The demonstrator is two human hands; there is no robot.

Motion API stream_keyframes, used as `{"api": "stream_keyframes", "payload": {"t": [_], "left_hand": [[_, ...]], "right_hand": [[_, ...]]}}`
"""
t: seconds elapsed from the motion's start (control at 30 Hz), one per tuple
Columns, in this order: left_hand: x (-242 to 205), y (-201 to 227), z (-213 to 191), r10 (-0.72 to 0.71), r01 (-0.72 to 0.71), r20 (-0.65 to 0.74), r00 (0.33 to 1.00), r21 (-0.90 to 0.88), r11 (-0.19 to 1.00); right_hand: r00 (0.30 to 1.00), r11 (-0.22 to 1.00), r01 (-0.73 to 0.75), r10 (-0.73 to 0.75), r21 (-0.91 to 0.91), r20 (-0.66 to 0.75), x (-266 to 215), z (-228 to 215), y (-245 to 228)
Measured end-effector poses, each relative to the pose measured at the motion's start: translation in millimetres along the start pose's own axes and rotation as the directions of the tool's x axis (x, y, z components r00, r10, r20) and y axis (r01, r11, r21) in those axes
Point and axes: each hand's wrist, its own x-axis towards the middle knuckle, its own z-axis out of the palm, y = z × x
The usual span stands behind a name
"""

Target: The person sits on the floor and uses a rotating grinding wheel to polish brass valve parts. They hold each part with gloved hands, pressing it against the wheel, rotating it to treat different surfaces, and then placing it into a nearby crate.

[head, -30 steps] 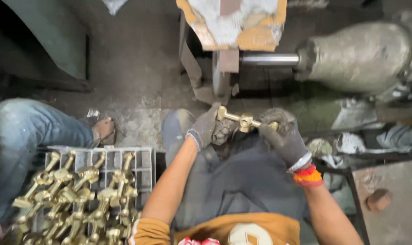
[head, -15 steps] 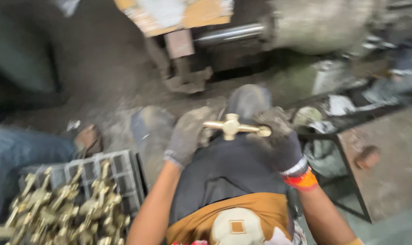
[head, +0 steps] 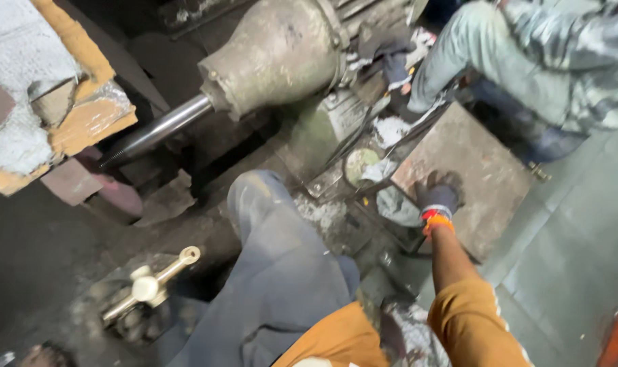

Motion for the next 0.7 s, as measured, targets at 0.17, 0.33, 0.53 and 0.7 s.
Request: {"api": "stream_keyframes", "payload": {"t": [0.17, 0.33, 0.53, 0.7], "left_hand": [[20, -1, 3, -0.004, 0.004, 0.004, 1.0, -0.036, 0.999], [43, -5, -3, -0.002, 0.003, 0.02, 1.0, -0.067, 0.998], [63, -3, -56, 0.031, -0.027, 0.044, 0.999, -0.087, 0.996], [91, 0, -61, -0.128, 0.128, -0.004, 0.992, -0.013, 0.992]], "right_hand": [[0.858, 0.855, -0.448, 0.329, 0.261, 0.395, -3, 12, -2], [0.817, 0.859, -0.454, 0.298, 0.234, 0.494, 18, -6, -2], [0.952, 0.752, 0.008, -0.207, 0.659, 0.225, 31, -119, -74], [0.939, 0.409, 0.036, -0.326, 0.912, 0.109, 49, -223, -188]]}}
